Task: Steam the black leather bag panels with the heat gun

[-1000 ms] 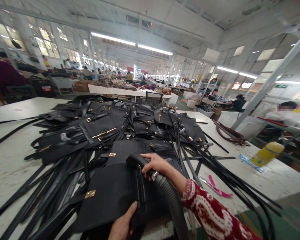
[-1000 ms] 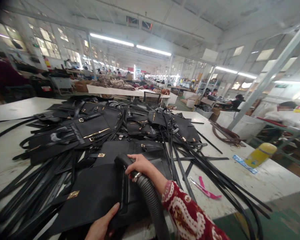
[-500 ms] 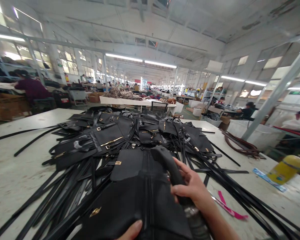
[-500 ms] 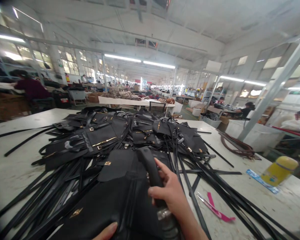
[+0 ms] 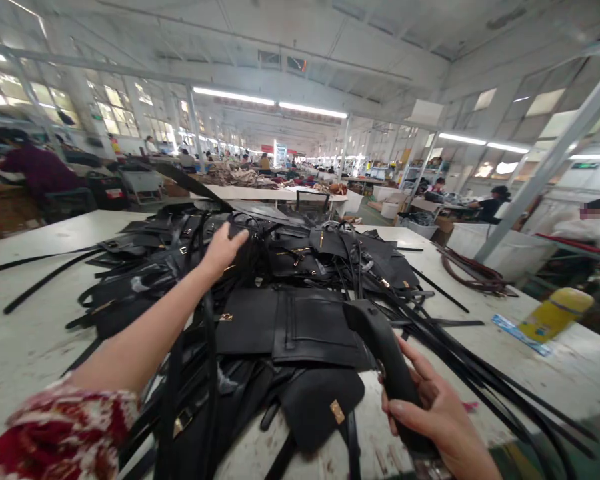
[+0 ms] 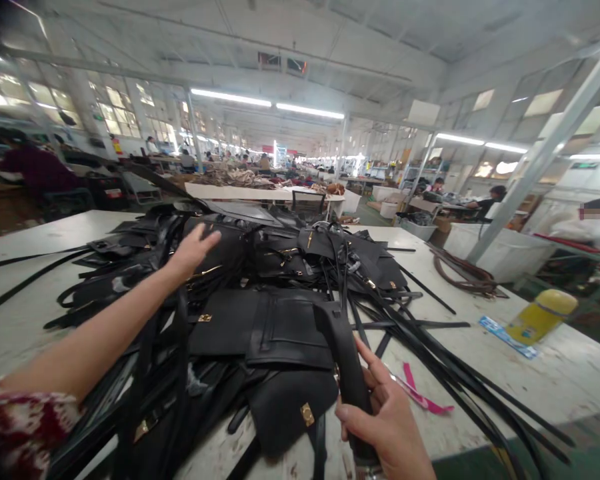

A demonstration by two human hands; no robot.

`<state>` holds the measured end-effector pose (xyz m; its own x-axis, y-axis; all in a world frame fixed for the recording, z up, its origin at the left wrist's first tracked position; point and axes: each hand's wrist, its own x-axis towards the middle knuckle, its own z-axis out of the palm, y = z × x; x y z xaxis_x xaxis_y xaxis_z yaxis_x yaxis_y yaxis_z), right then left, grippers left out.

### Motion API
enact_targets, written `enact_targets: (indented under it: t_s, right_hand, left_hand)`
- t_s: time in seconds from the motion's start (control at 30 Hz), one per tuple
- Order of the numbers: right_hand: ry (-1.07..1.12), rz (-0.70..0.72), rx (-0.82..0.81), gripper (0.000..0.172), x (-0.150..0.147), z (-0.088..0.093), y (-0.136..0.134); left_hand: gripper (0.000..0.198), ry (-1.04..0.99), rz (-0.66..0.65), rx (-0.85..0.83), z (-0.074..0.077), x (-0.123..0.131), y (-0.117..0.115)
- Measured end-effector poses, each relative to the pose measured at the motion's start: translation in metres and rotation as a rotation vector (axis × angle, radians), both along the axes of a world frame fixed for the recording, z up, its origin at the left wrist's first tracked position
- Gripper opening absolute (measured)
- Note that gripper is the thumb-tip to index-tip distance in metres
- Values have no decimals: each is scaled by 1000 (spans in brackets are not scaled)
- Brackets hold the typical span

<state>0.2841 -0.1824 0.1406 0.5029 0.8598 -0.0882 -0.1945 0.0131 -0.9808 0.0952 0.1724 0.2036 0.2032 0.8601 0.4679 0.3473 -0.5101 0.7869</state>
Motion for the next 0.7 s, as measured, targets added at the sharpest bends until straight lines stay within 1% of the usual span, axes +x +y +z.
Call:
enact_targets:
  t_s: [0.03,0.1,0.13,0.17,0.2,0.23,0.27,0.3,0.37,0.43,0.5,0.57,0.63,0.7]
  right_hand:
    - [2,-1,-18,95,0,-9,-1]
    - [15,-3,-52,93,-1,-26,-5]
    - [29,-6,-71,93,-2,-35,-7]
    - [44,-2,-91,93,-3,-42,-9]
    - [55,7,-114,93,-4,-48,-11]
    - [60,25,-141,92,-5,-52,-12]
    - [60,52,-168,91,-8,-55,-13]
    - [59,83,-194,90,-10,-57,-13]
    - [54,157,-222,87,-17,-57,-10]
    - [52,234,-214,86,-25,-54,-2]
    - [41,302,-192,85,-34,-52,7]
    - [27,344,-180,85,-41,-49,15]
    - [23,360,-181,85,-47,-45,19]
    - [34,370,-193,85,-50,-40,17]
  left_hand:
    - [54,101,-63,-14,-25,-1,-10]
    - [49,264,-237,-60,-80,-4,-42]
    - [50,330,-296,-80,-107,-7,-61]
    - [56,420,-352,-81,-132,-9,-77]
    - [60,582,-392,-8,-153,-11,-91]
    - [60,669,-381,70,-170,-14,-102]
    - [59,734,-355,149,-183,-15,-108]
    - [55,767,-318,225,-191,-16,-110]
    - [48,759,-264,332,-199,-17,-108]
    - [47,769,-274,416,-198,-16,-101]
    - [48,798,-290,496,-193,-14,-96]
    - [46,820,-275,563,-187,-11,-92]
    - [37,822,-262,602,-181,-11,-92]
    - [31,817,-284,617,-174,-15,-98]
